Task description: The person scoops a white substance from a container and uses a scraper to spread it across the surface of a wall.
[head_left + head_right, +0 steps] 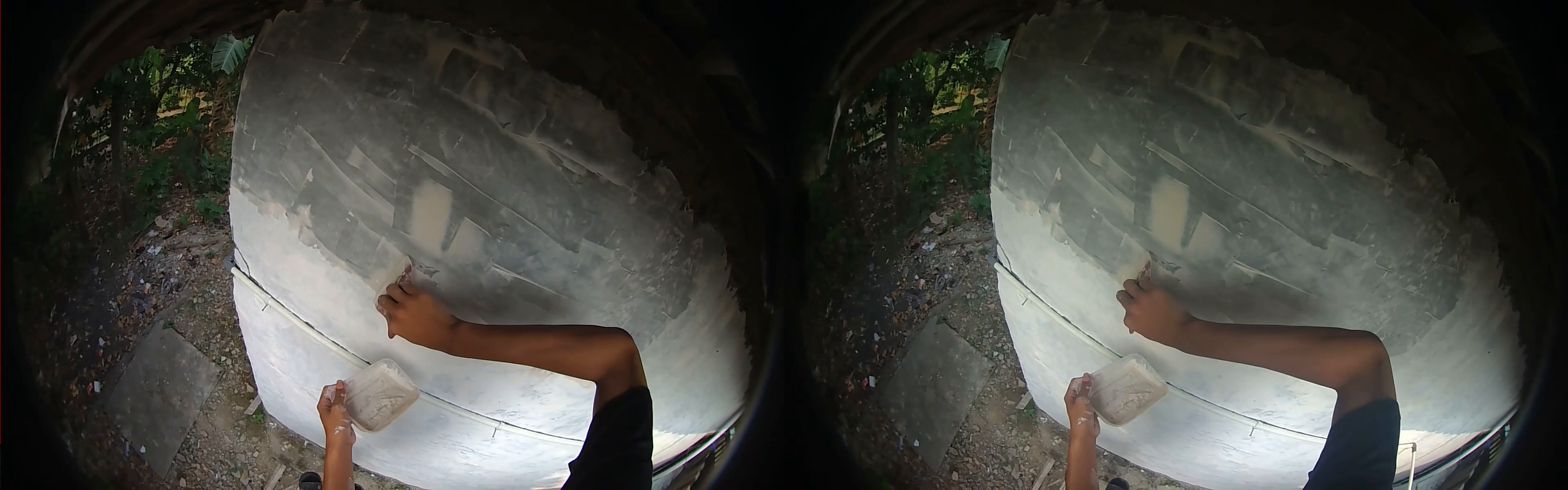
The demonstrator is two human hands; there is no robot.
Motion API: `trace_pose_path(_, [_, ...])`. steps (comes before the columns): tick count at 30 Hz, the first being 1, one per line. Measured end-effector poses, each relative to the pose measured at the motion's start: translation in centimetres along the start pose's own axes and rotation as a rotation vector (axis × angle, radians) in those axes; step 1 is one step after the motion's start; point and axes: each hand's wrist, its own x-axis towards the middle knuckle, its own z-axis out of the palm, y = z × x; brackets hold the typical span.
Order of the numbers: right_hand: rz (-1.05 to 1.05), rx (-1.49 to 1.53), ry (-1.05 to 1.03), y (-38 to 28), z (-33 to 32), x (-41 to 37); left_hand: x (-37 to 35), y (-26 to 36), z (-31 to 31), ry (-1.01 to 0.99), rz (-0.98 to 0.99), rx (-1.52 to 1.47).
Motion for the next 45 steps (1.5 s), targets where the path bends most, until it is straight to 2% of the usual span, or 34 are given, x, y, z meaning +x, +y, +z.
trace_pose_path(2, [-0.006,-0.212,-0.123,0.4,1.2,0.8,0.1,0.3,0.4,0.011,-0.006,0.007])
trace_pose_path(3, [-0.052,-0.336,-0.104,0.2,2.0,0.0,0.3,0.3,0.3,0.01,0.006,-0.007])
trace_pose_path(6, [-0.048,-0.328,-0.049,0.1,2.8,-4.4,0.2,0.8,0.5,0.024,0.011,-0.013])
trace_pose_path(9, [-0.067,-0.289,-0.107,-2.2,3.1,-8.9,0.4,1.3,0.6,0.04,0.034,0.009])
trace_pose_path(11, [0.07,-0.084,-0.092,-3.4,3.0,-10.4,0.8,1.4,0.9,0.04,0.056,0.022])
trace_pose_path(12, [0.073,-0.083,-0.088,-3.6,2.1,-10.4,1.0,1.4,0.9,0.02,0.064,0.028])
trace_pose_path(14, [0.29,0.364,-0.042,-4.3,-0.1,-10.4,0.7,1.6,1.1,0.004,0.07,0.038])
trace_pose_path(16, [0.283,0.391,-0.045,-3.9,-1.5,-10.2,0.4,1.9,1.7,-0.035,0.053,0.108])
trace_pose_path(18, [0.377,0.902,0.017,-4.3,-3.3,-9.7,0.1,2.1,2.1,-0.071,0.029,0.141])
trace_pose_path(21, [0.329,1.051,-0.009,-7.0,-2.6,-9.3,-0.5,2.2,2.8,-0.172,-0.029,0.174])
trace_pose_path(22, [0.34,1.064,-0.008,-8.0,-2.0,-9.3,-0.7,2.3,3.2,-0.233,-0.054,0.166])
trace_pose_path(24, [0.277,0.899,-0.034,-9.9,-0.9,-9.3,-1.2,2.3,3.6,-0.227,-0.082,0.15])
trace_pose_path(29, [0.315,0.996,-0.081,-13.0,-1.1,-10.8,-0.3,1.7,2.4,-0.214,-0.05,0.199])
trace_pose_path(32, [0.324,1.107,-0.029,-11.6,-1.5,-11.7,-0.6,1.1,2.6,-0.189,-0.058,0.269])
trace_pose_path(33, [0.363,1.146,-0.068,-10.5,-2.7,-11.7,-0.8,1.2,2.9,-0.193,-0.058,0.275])
trace_pose_path(37, [0.379,1.106,-0.06,-10.3,-3.1,-12.2,-1.2,1.2,4.0,-0.24,-0.055,0.316])
trace_pose_path(40, [0.288,1.098,-0.162,-11.0,-2.1,-12.2,-1.4,0.6,3.9,-0.257,-0.075,0.323])
trace_pose_path(42, [0.253,1.093,-0.178,-9.3,-2.7,-12.1,-1.3,0.4,3.8,-0.238,-0.083,0.331])
trace_pose_path(43, [0.256,1.117,-0.095,-7.9,-3.7,-11.8,-1.3,0.3,3.7,-0.254,-0.087,0.314])
trace_pose_path(45, [0.286,1.074,-0.095,-4.2,-6.3,-10.7,-1.2,0.3,3.8,-0.27,-0.091,0.284])
